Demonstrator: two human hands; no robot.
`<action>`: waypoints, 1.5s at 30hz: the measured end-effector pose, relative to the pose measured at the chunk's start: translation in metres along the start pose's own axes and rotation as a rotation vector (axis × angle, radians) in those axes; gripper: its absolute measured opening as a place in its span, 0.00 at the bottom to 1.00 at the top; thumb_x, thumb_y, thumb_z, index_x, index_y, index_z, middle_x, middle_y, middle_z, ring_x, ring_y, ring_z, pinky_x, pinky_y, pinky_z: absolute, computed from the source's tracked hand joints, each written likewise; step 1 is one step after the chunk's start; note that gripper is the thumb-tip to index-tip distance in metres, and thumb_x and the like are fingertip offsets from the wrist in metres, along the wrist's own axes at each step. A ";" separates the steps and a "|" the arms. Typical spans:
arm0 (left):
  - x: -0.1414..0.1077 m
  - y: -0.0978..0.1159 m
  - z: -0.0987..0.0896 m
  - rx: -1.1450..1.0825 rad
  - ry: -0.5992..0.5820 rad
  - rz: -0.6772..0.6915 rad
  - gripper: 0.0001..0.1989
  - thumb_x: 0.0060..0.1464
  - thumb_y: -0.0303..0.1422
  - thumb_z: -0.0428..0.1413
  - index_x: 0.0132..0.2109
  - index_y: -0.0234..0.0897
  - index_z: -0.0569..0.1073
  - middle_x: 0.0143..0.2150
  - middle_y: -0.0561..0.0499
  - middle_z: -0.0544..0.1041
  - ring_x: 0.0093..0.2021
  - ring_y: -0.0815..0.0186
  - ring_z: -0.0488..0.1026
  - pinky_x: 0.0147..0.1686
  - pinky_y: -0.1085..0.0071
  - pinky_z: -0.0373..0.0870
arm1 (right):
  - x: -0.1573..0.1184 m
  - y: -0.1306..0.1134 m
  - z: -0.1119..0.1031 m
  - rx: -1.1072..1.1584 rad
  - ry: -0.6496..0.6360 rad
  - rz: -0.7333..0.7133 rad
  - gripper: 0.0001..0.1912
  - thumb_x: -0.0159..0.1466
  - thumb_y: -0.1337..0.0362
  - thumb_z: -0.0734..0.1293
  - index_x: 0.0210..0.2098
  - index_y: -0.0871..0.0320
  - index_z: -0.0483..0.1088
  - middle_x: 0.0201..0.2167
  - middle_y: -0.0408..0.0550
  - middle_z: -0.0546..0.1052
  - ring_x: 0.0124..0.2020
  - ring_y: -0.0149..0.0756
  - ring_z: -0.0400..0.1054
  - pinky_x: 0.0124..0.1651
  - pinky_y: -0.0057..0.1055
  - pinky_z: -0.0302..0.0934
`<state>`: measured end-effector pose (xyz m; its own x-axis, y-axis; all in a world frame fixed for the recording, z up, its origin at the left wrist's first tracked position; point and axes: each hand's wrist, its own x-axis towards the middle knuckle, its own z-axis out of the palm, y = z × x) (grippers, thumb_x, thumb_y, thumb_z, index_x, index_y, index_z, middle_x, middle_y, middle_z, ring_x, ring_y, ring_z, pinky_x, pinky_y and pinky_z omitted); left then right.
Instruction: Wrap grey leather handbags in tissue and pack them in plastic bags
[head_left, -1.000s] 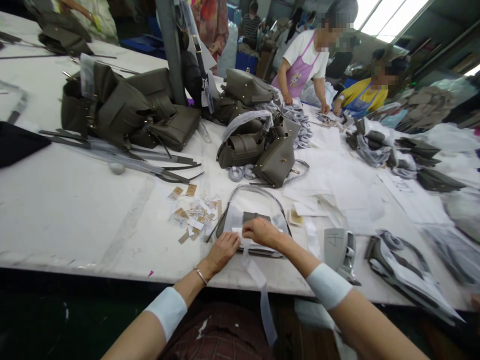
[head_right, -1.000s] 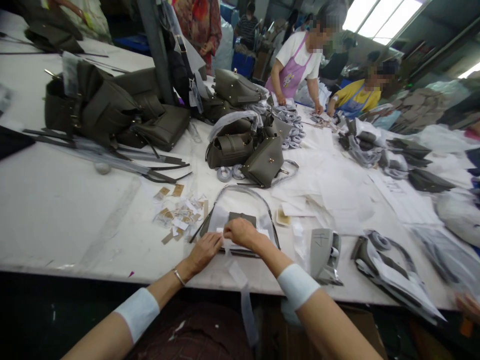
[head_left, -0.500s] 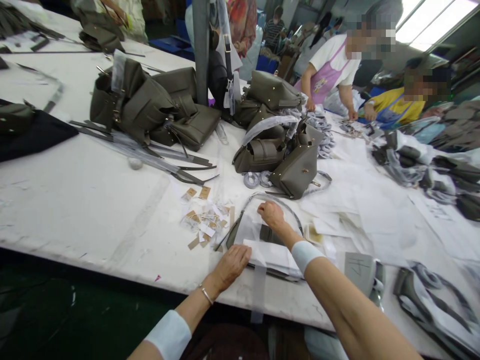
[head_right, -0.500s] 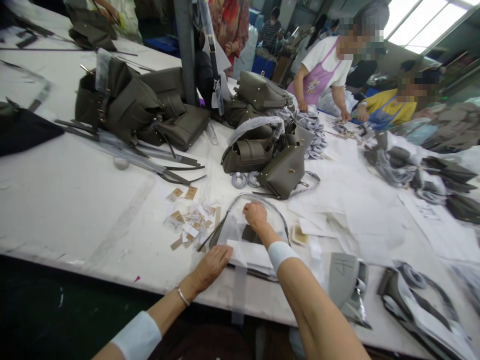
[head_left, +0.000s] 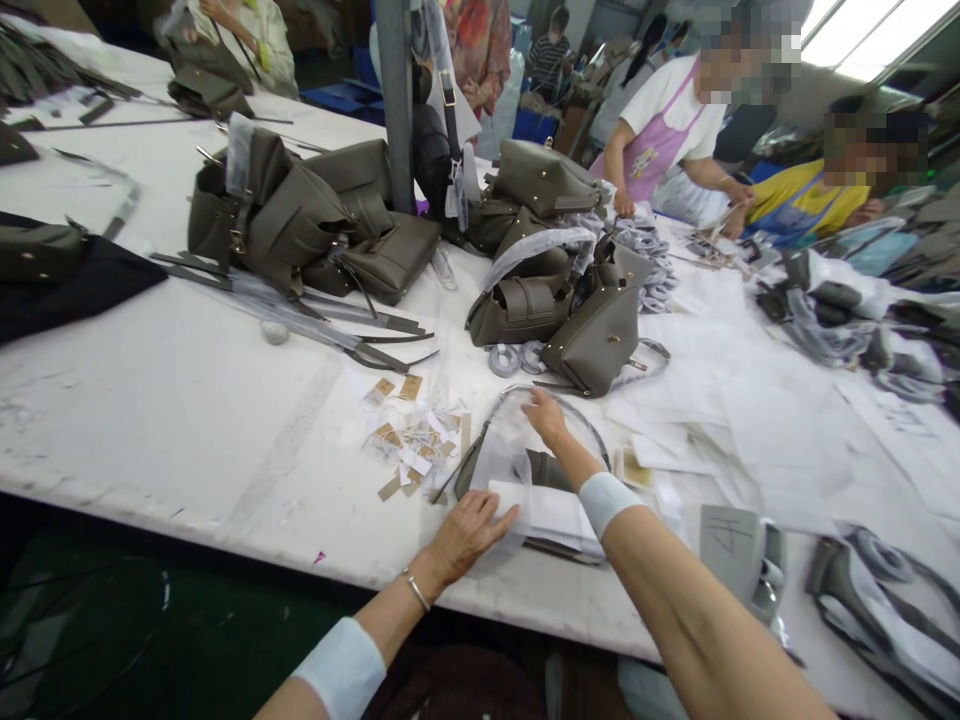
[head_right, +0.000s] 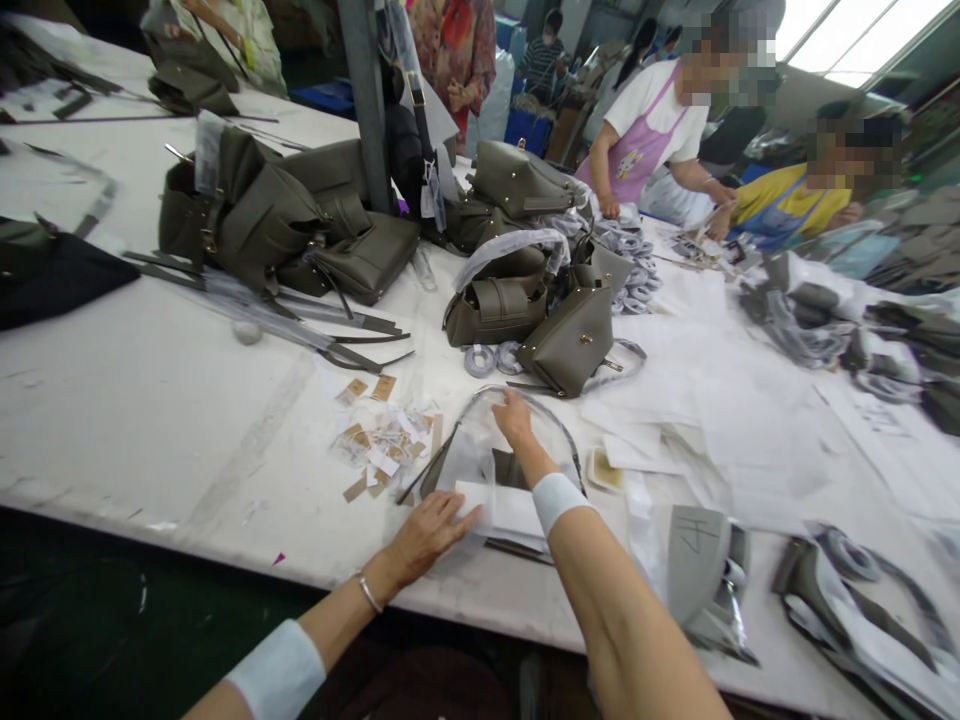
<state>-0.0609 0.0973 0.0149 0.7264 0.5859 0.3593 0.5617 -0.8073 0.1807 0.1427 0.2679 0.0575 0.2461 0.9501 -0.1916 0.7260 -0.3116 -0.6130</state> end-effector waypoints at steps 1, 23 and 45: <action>0.000 0.000 0.000 0.001 -0.002 0.000 0.23 0.63 0.24 0.47 0.64 0.40 0.60 0.49 0.40 0.71 0.48 0.58 0.70 0.47 0.59 0.70 | -0.004 0.002 -0.003 -0.003 0.024 0.003 0.25 0.55 0.68 0.65 0.53 0.63 0.70 0.47 0.56 0.77 0.45 0.41 0.72 0.49 0.35 0.63; 0.004 -0.004 0.002 0.005 0.075 0.012 0.12 0.65 0.23 0.43 0.51 0.30 0.67 0.45 0.41 0.73 0.43 0.60 0.72 0.45 0.62 0.69 | -0.150 0.003 -0.029 0.792 -0.271 0.485 0.10 0.54 0.58 0.68 0.31 0.57 0.70 0.26 0.45 0.76 0.27 0.33 0.71 0.34 0.32 0.68; 0.002 -0.008 0.008 0.011 0.063 0.037 0.17 0.65 0.24 0.44 0.60 0.31 0.62 0.45 0.40 0.74 0.43 0.59 0.74 0.43 0.61 0.71 | -0.180 0.019 0.013 0.544 -0.308 0.346 0.15 0.45 0.70 0.67 0.26 0.53 0.56 0.13 0.30 0.65 0.15 0.27 0.61 0.21 0.24 0.60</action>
<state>-0.0612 0.1055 0.0071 0.7202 0.5500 0.4228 0.5400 -0.8271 0.1562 0.1041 0.0913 0.0708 0.1537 0.7832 -0.6025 0.1965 -0.6218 -0.7582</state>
